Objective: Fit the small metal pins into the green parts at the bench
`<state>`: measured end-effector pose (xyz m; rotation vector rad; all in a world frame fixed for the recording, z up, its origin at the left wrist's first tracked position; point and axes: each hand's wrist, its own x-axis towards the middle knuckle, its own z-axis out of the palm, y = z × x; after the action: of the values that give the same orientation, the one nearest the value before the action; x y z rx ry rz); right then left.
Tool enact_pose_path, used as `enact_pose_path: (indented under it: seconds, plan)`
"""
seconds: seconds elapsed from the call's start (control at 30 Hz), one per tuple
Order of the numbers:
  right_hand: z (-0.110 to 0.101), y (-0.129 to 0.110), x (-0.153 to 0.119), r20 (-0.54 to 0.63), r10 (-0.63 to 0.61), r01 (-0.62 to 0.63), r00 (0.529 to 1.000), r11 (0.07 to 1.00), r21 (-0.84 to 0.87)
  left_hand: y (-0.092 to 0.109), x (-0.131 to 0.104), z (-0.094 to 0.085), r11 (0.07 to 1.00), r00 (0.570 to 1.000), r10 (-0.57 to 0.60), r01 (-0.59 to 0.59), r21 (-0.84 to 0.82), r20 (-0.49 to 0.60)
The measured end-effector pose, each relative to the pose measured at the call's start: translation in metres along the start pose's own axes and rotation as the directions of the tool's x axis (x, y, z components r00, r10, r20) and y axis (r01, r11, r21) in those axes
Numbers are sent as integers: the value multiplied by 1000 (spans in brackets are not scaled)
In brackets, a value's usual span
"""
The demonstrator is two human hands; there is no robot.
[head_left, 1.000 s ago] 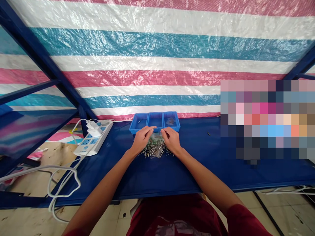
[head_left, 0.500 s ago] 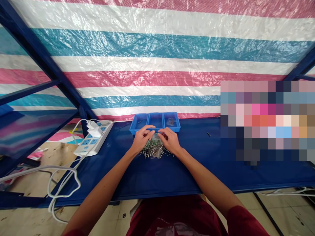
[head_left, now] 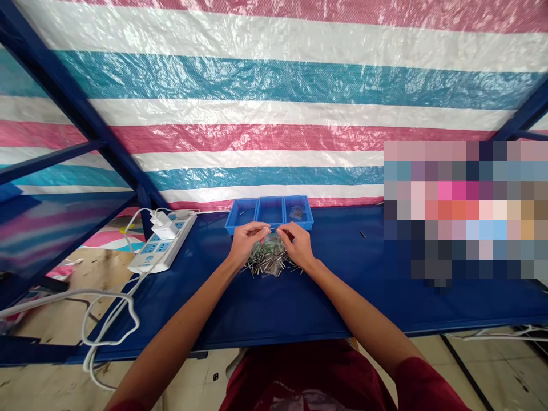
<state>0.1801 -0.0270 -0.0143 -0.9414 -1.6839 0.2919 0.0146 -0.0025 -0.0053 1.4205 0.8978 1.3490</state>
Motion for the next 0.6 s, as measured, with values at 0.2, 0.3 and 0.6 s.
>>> enact_pose_path:
  seconds: [0.2,0.3,0.6]
  plan:
    - [2,1,-2,70,-42,48,997,995,-83,4,0,3,997,997,78,-79,28,29]
    - [3,4,-2,36,-17,21,999,994,-108,9,0,-2,978,988,151,-151,146,17]
    - [3,9,-2,14,17,-15,1000,992,-124,14,15,-38,515,829,559,-325,793,-23]
